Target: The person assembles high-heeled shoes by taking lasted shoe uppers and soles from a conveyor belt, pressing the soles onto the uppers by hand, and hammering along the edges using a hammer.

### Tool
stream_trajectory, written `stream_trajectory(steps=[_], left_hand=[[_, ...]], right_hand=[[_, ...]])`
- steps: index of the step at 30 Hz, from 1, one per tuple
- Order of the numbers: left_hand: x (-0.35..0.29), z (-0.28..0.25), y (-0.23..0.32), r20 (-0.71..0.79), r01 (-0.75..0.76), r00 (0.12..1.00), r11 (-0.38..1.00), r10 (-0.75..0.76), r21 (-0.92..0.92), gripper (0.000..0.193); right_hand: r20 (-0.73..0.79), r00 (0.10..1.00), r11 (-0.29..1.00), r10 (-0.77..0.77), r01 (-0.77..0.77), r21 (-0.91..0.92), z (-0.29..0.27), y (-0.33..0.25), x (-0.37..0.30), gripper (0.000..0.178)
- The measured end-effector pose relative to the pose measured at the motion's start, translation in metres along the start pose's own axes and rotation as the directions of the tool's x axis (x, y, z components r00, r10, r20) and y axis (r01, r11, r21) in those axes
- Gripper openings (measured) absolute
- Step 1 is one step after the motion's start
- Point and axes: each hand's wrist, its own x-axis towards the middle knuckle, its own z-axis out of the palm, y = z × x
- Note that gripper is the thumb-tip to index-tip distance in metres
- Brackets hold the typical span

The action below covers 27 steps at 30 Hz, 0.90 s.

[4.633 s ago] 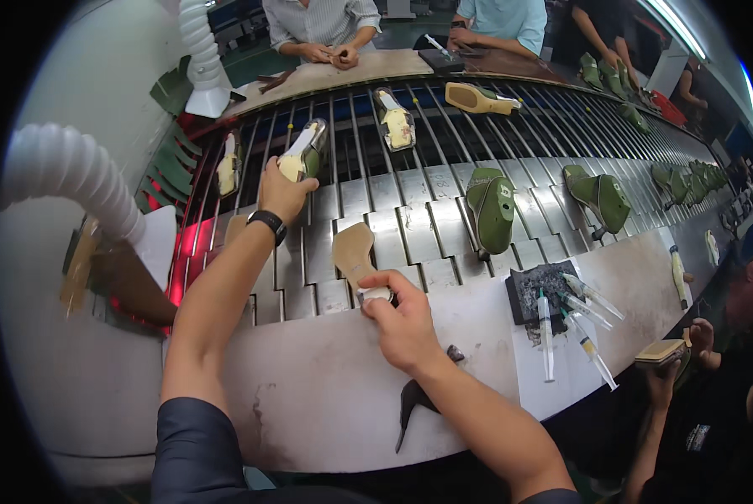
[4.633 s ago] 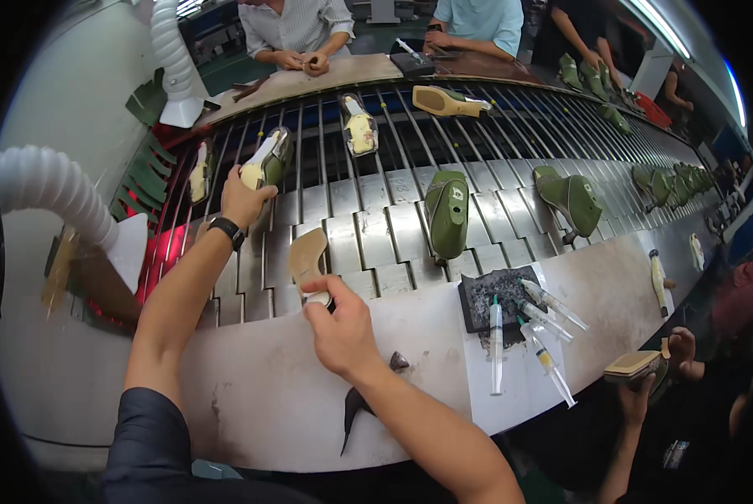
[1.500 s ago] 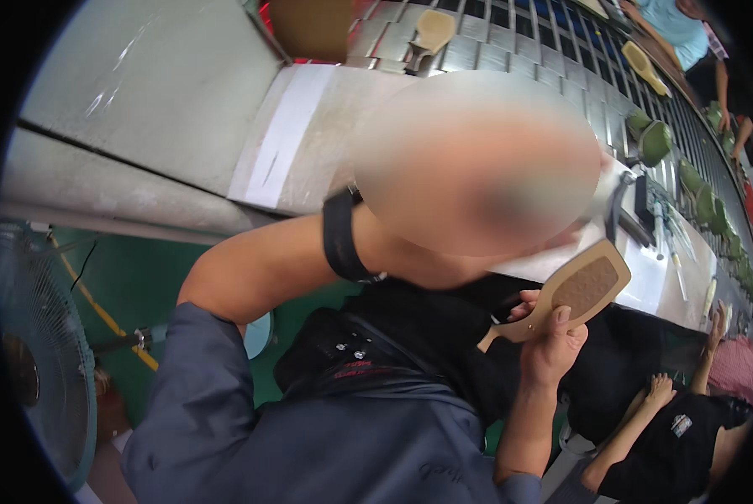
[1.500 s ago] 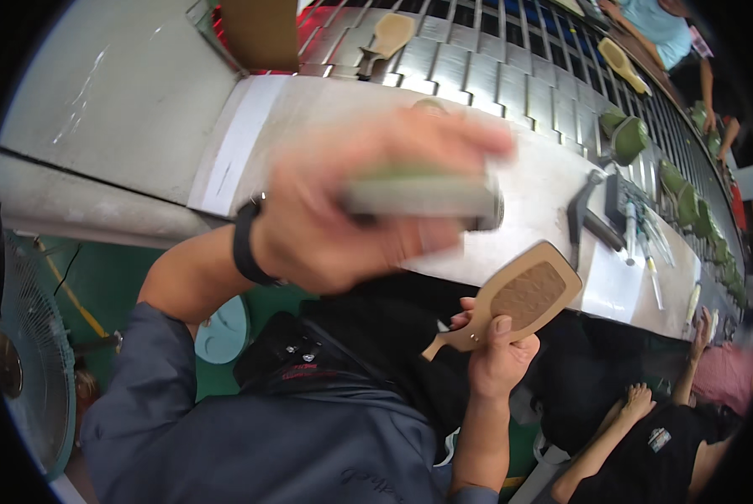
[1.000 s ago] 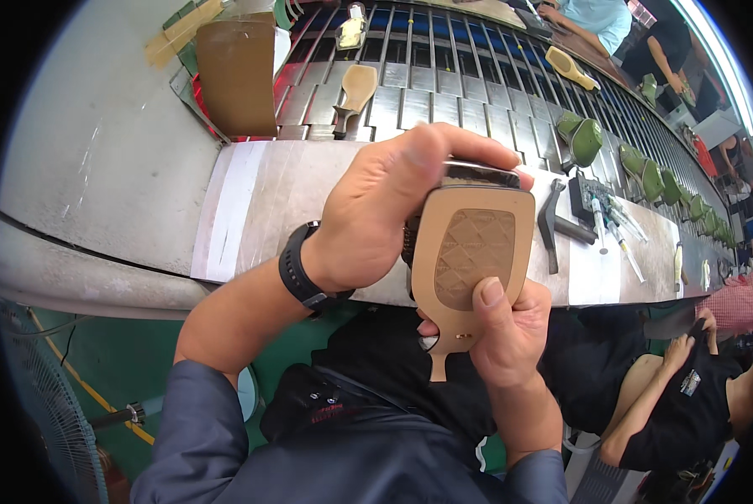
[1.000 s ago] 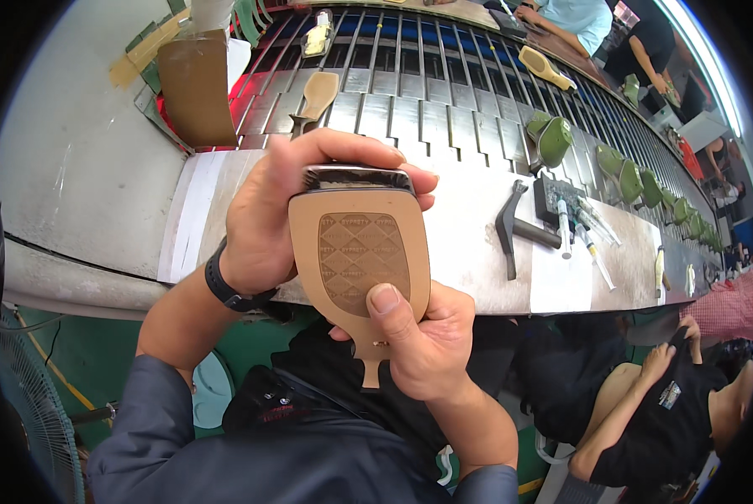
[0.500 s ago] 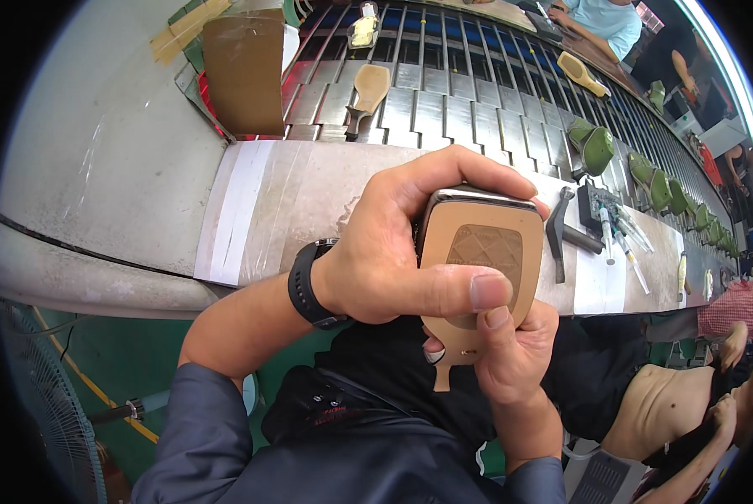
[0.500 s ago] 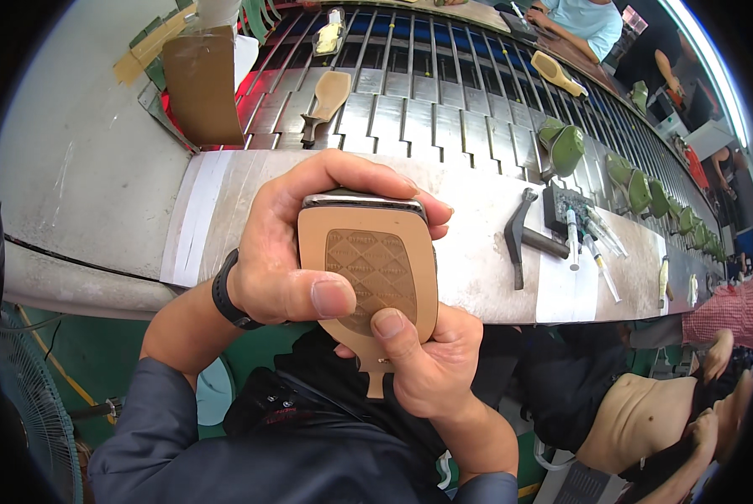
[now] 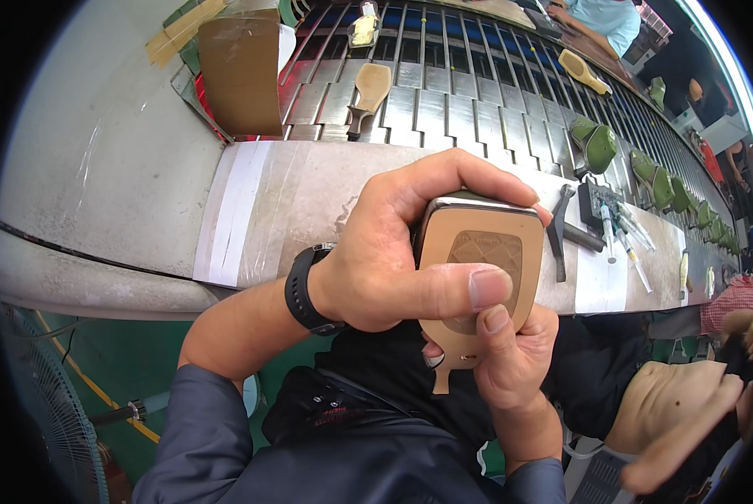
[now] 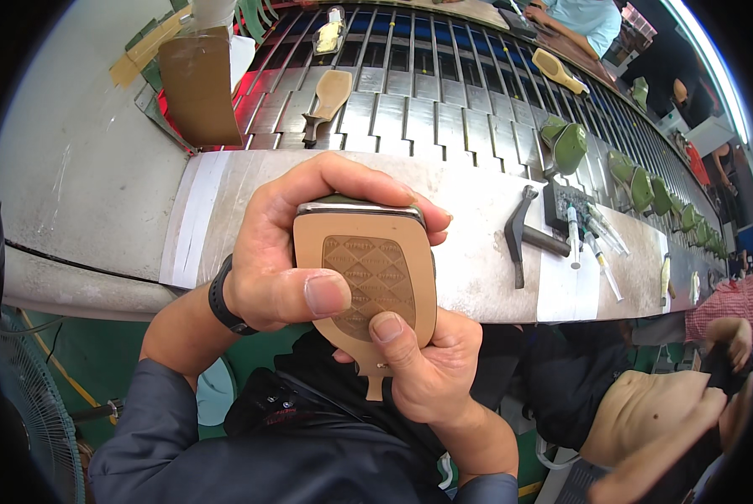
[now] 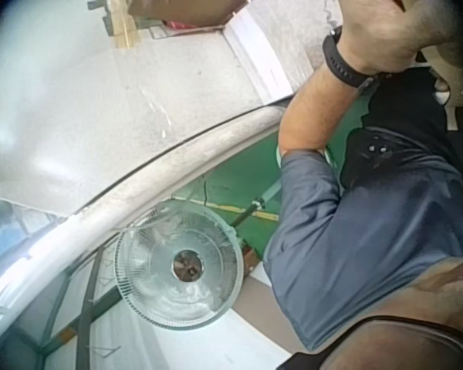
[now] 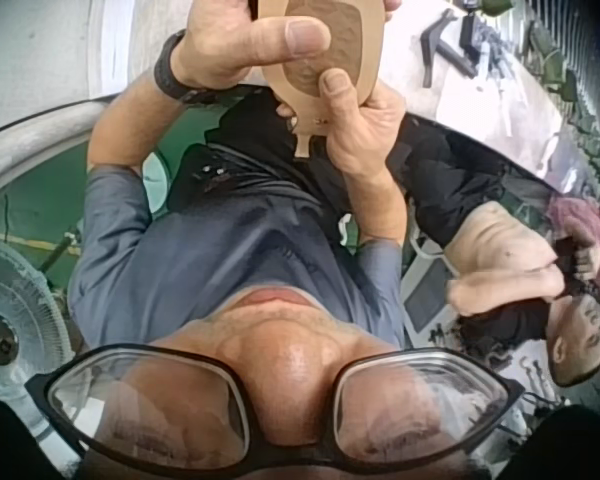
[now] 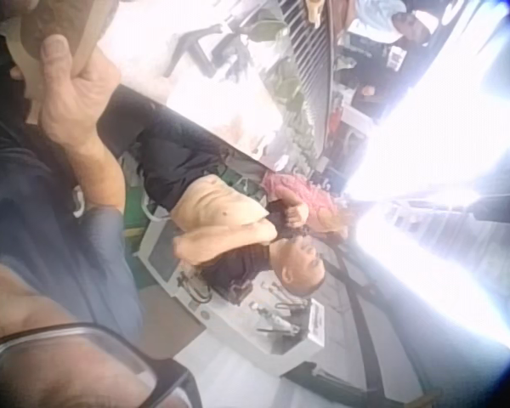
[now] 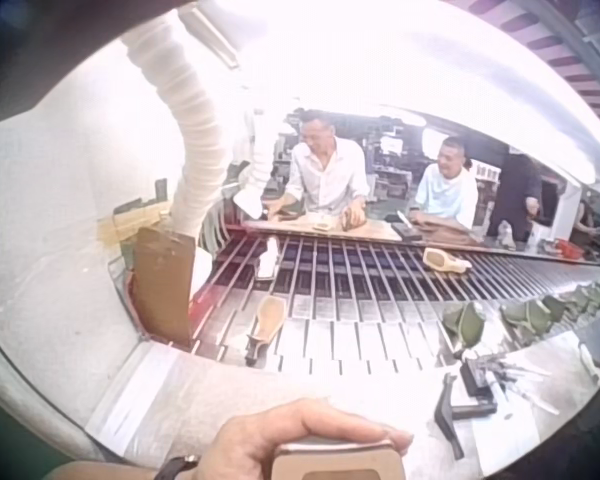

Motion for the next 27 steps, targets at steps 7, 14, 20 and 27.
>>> stream_trajectory(steps=[7,14,20,27], left_hand=[[-0.002,0.005,0.002,-0.026,0.040,0.999,0.998,-0.041,-0.054,0.059],[0.006,0.002,0.001,0.043,0.020,0.999,0.999,-0.022,0.034,0.067],[0.016,-0.004,-0.009,0.056,0.112,0.993,0.978,-0.104,-0.175,0.076],[0.020,0.002,-0.010,0.004,0.056,0.998,0.998,-0.056,-0.031,0.070]], right_hand=[[-0.022,1.000,1.000,0.006,-0.005,0.023,-0.001,0.001,-0.004,0.037],[-0.033,0.998,0.999,0.045,-0.046,-0.013,-0.012,-0.006,-0.002,0.039],[-0.046,0.998,0.998,0.044,-0.042,0.044,-0.018,-0.007,0.010,0.041],[-0.031,0.999,0.999,0.043,-0.043,0.017,-0.023,-0.014,0.015,0.039]])
